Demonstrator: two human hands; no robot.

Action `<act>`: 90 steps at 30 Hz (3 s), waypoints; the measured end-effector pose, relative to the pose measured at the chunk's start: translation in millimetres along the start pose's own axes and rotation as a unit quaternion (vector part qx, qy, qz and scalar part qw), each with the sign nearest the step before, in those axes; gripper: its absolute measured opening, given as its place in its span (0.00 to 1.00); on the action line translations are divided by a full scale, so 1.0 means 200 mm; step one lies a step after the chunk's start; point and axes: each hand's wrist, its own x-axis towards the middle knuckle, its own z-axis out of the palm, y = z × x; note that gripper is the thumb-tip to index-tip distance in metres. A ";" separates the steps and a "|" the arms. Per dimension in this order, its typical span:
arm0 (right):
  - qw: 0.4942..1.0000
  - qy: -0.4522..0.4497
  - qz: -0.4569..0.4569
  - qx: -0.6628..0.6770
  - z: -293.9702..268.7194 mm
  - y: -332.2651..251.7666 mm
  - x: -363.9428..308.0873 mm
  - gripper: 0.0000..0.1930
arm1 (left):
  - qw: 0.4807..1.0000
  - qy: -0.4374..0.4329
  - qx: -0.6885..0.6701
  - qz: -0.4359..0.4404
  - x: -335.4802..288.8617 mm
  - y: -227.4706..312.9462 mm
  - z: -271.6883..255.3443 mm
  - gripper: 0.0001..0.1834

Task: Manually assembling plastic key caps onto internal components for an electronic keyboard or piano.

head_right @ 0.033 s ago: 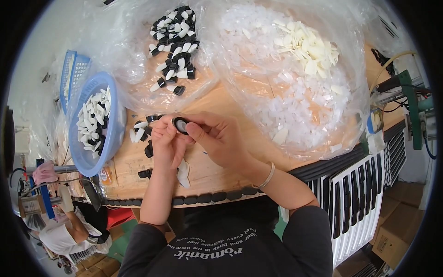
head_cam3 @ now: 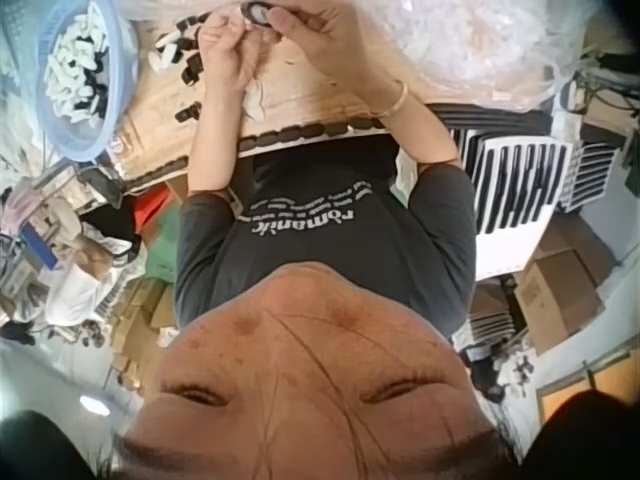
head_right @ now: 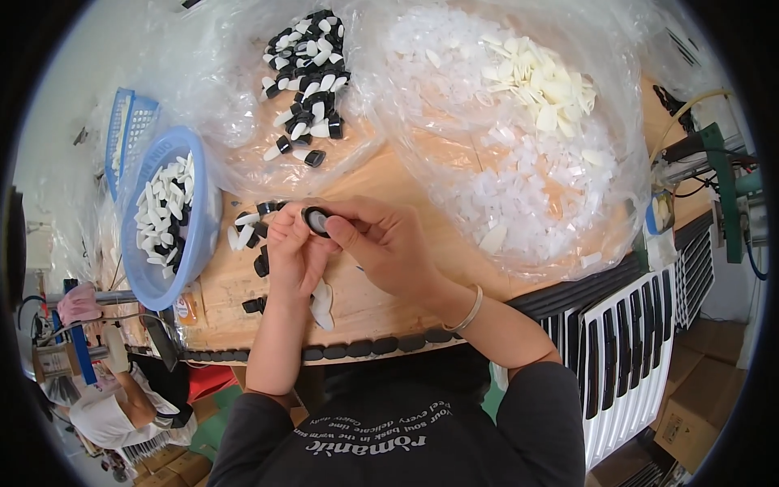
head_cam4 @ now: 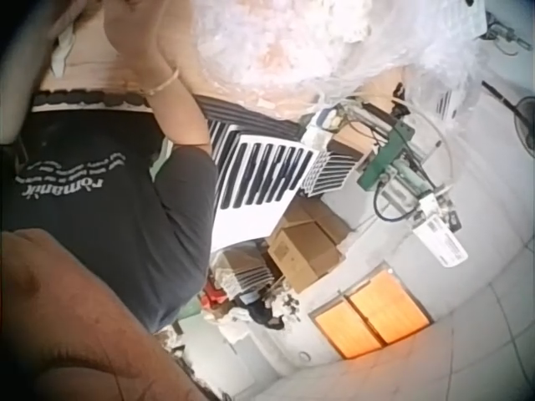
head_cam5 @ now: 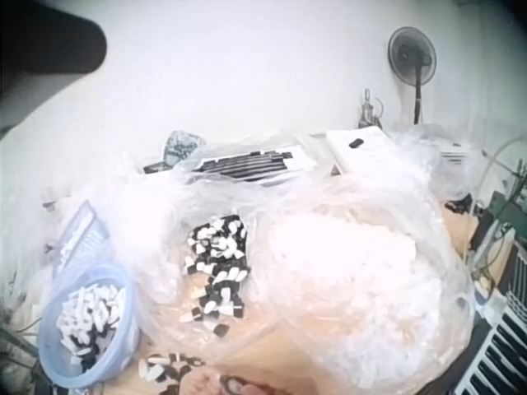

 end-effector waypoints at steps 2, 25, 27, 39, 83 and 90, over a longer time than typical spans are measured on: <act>0.998 0.009 -0.026 -0.064 0.01 -0.01 0.00 0.11 | 0.998 -0.045 -0.040 -0.024 0.01 0.00 0.02 0.11; 0.993 0.074 -0.026 -0.091 -0.01 0.07 0.02 0.08 | 0.653 -0.054 0.623 0.427 0.08 0.00 0.12 0.24; 0.992 0.079 -0.040 -0.085 -0.01 0.08 0.03 0.08 | 0.649 -0.054 0.626 0.430 0.08 0.00 0.13 0.25; 0.996 0.030 0.048 -0.070 -0.07 0.04 0.05 0.08 | 0.609 -0.080 0.665 0.425 0.09 0.02 0.12 0.24; 0.659 0.154 -0.033 -0.735 -0.72 0.02 0.76 0.07 | 0.647 0.000 0.633 0.425 0.06 0.10 0.07 0.25; 0.903 0.069 -0.102 -0.412 -0.13 -0.14 0.27 0.01 | 0.647 0.005 0.642 0.410 0.05 0.06 0.05 0.27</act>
